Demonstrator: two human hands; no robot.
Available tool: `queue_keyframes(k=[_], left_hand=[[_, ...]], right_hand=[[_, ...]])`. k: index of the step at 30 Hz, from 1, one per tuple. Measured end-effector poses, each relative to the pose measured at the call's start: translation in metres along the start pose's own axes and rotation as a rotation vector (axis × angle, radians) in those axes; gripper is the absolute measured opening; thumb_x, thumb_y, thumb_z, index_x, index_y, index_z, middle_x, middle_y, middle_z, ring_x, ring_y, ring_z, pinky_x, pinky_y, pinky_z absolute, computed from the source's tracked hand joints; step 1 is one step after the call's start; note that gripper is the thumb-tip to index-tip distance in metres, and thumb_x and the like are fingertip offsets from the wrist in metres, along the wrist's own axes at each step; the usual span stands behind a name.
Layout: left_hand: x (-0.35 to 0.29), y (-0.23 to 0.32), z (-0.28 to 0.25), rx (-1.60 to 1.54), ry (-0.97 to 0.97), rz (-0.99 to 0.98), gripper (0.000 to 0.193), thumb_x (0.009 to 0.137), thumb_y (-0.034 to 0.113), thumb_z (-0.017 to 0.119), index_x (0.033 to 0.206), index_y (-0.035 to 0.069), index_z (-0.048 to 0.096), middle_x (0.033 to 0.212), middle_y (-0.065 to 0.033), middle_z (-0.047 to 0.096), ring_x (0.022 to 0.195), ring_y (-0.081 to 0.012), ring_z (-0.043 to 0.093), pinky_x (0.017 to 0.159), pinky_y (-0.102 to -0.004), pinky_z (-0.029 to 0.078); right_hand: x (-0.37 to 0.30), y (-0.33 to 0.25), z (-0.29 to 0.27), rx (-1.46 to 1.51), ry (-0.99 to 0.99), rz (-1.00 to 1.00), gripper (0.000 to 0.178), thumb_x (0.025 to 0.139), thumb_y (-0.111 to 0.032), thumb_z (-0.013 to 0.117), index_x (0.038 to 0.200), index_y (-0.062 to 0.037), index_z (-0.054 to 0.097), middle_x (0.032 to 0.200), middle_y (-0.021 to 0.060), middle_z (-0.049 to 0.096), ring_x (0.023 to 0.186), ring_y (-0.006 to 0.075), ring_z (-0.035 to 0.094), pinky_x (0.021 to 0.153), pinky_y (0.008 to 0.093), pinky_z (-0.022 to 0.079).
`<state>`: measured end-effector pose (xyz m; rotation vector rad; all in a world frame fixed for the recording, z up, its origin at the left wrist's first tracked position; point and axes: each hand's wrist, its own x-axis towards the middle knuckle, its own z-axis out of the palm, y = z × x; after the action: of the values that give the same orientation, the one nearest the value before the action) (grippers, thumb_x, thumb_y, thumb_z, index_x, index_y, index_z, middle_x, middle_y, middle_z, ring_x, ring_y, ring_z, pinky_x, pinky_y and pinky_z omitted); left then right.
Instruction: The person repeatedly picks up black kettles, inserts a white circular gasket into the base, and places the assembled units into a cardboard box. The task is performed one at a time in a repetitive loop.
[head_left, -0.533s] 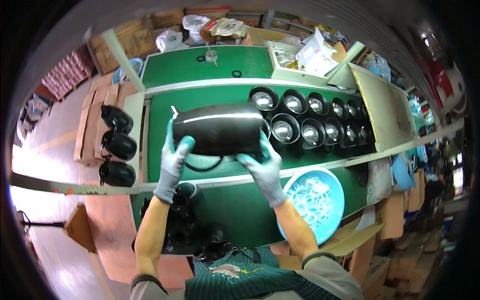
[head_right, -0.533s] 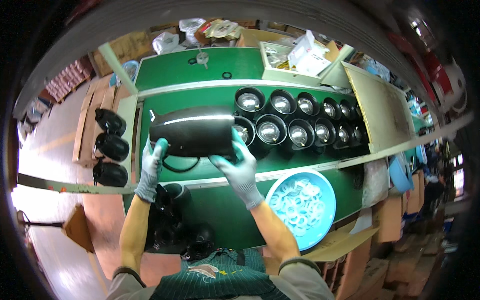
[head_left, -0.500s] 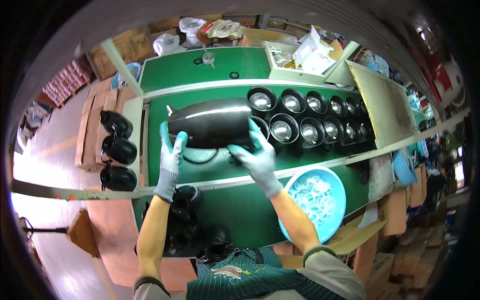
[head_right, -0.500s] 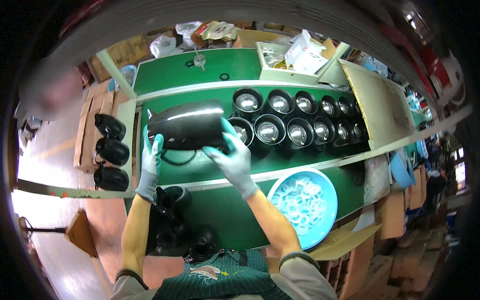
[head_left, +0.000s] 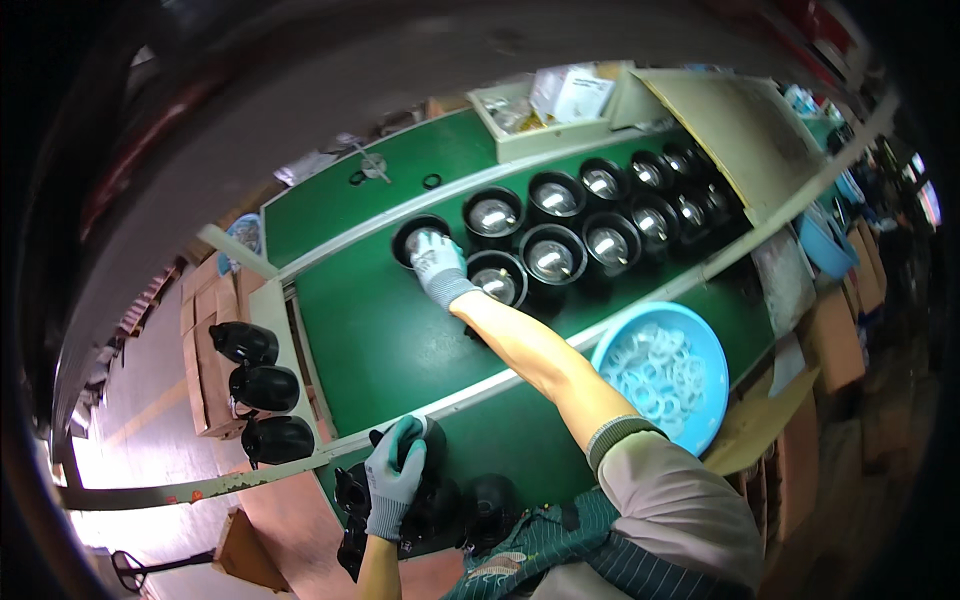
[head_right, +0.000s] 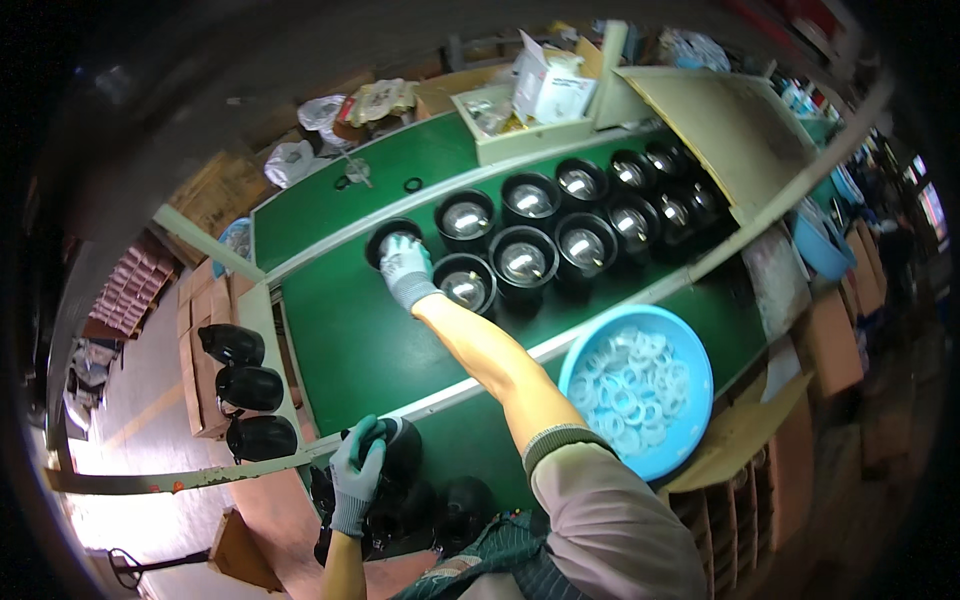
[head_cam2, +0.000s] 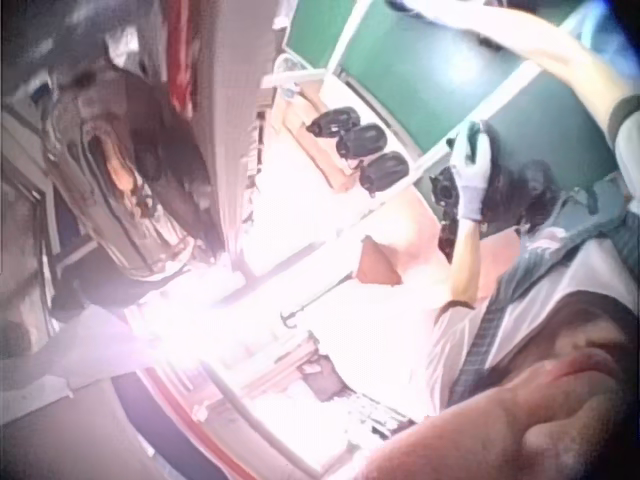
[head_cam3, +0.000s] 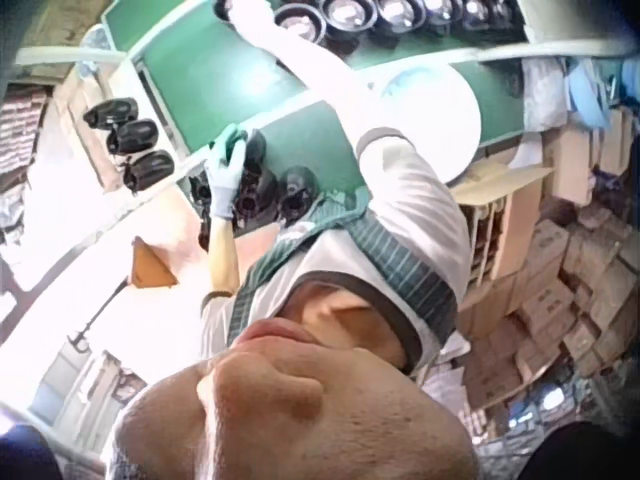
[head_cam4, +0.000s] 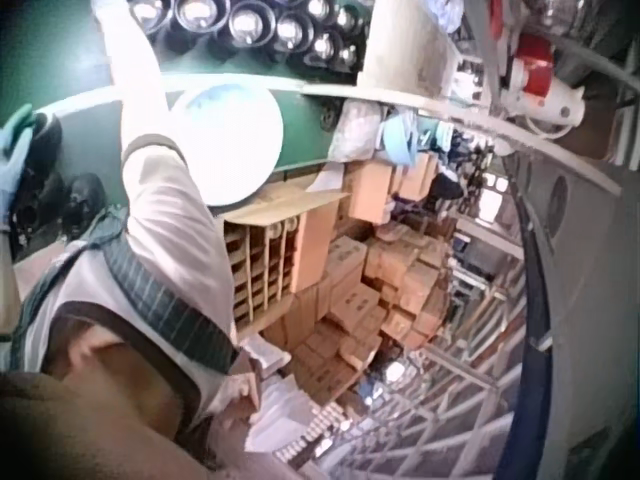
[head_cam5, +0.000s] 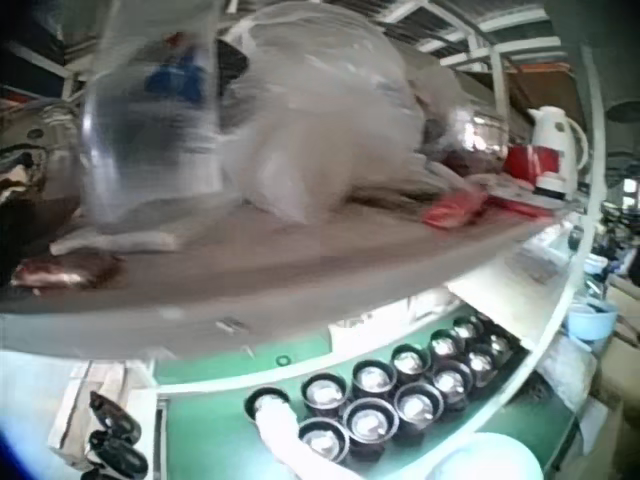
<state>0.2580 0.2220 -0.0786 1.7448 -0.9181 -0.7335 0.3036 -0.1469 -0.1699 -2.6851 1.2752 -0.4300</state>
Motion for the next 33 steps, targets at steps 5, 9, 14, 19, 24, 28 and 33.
queue_keyframes(k=[5,9,14,19,24,28,33], left_hand=[[0.022,0.035,0.046,0.028,0.010,0.121,0.032,0.094,0.003,0.062,0.125,-0.006,0.063,0.107,-0.0118,0.070,0.098,-0.0166,0.065,0.094,-0.0317,0.051],[0.030,0.049,0.116,-0.138,-0.089,0.137,0.033,0.098,0.004,0.059,0.128,-0.009,0.062,0.114,-0.0160,0.071,0.106,-0.0184,0.066,0.094,-0.0331,0.052],[0.033,0.074,0.236,0.456,-0.677,0.529,0.047,0.087,0.018,0.074,0.133,0.013,0.064,0.126,-0.0137,0.067,0.106,-0.0295,0.069,0.096,-0.0382,0.053],[0.025,-0.012,0.398,0.864,-0.906,0.982,0.029,0.092,0.022,0.063,0.120,0.014,0.069,0.118,-0.0110,0.068,0.112,-0.0286,0.063,0.093,-0.0410,0.051],[0.041,-0.067,0.472,1.456,-0.878,1.039,0.024,0.092,0.017,0.059,0.111,0.017,0.074,0.116,-0.0062,0.067,0.110,-0.0267,0.061,0.088,-0.0410,0.049],[0.053,-0.067,0.476,1.540,-0.858,1.106,0.021,0.092,0.018,0.061,0.106,0.017,0.076,0.117,-0.0076,0.066,0.114,-0.0262,0.060,0.088,-0.0410,0.049],[0.026,0.023,0.435,1.103,-0.858,1.123,0.024,0.087,0.021,0.069,0.111,0.018,0.075,0.121,-0.0103,0.064,0.113,-0.0296,0.058,0.091,-0.0414,0.048]], right_hand=[[-0.120,0.019,-0.082,-0.040,-0.111,-0.171,0.051,0.089,-0.049,0.063,0.126,-0.0142,0.061,0.141,0.0187,0.051,0.128,0.0326,0.048,0.098,0.0479,0.040],[-0.327,0.066,-0.043,0.518,0.134,0.086,0.047,0.093,-0.035,0.065,0.134,-0.0144,0.057,0.145,0.0202,0.047,0.134,0.0413,0.044,0.116,0.0493,0.034],[-0.554,0.101,-0.123,0.653,0.001,0.663,0.037,0.090,-0.025,0.070,0.125,-0.0117,0.066,0.137,0.0165,0.058,0.123,0.0346,0.059,0.104,0.0436,0.049],[-0.655,0.151,-0.190,0.410,0.489,0.895,0.025,0.090,-0.012,0.071,0.114,-0.0084,0.071,0.126,0.0143,0.065,0.114,0.0329,0.064,0.096,0.0402,0.052],[-0.747,0.274,-0.212,0.328,0.834,1.296,0.027,0.087,-0.015,0.074,0.113,-0.0069,0.069,0.116,0.0175,0.067,0.111,0.0334,0.064,0.093,0.0398,0.053],[-0.784,0.395,-0.210,-0.060,0.621,1.481,0.047,0.087,-0.030,0.073,0.128,-0.0116,0.062,0.127,0.0170,0.064,0.117,0.0348,0.060,0.098,0.0455,0.050],[-0.781,0.517,-0.204,-0.186,-0.052,1.624,0.056,0.087,-0.050,0.063,0.133,-0.0191,0.062,0.134,0.0125,0.063,0.131,0.0325,0.053,0.103,0.0502,0.042]])
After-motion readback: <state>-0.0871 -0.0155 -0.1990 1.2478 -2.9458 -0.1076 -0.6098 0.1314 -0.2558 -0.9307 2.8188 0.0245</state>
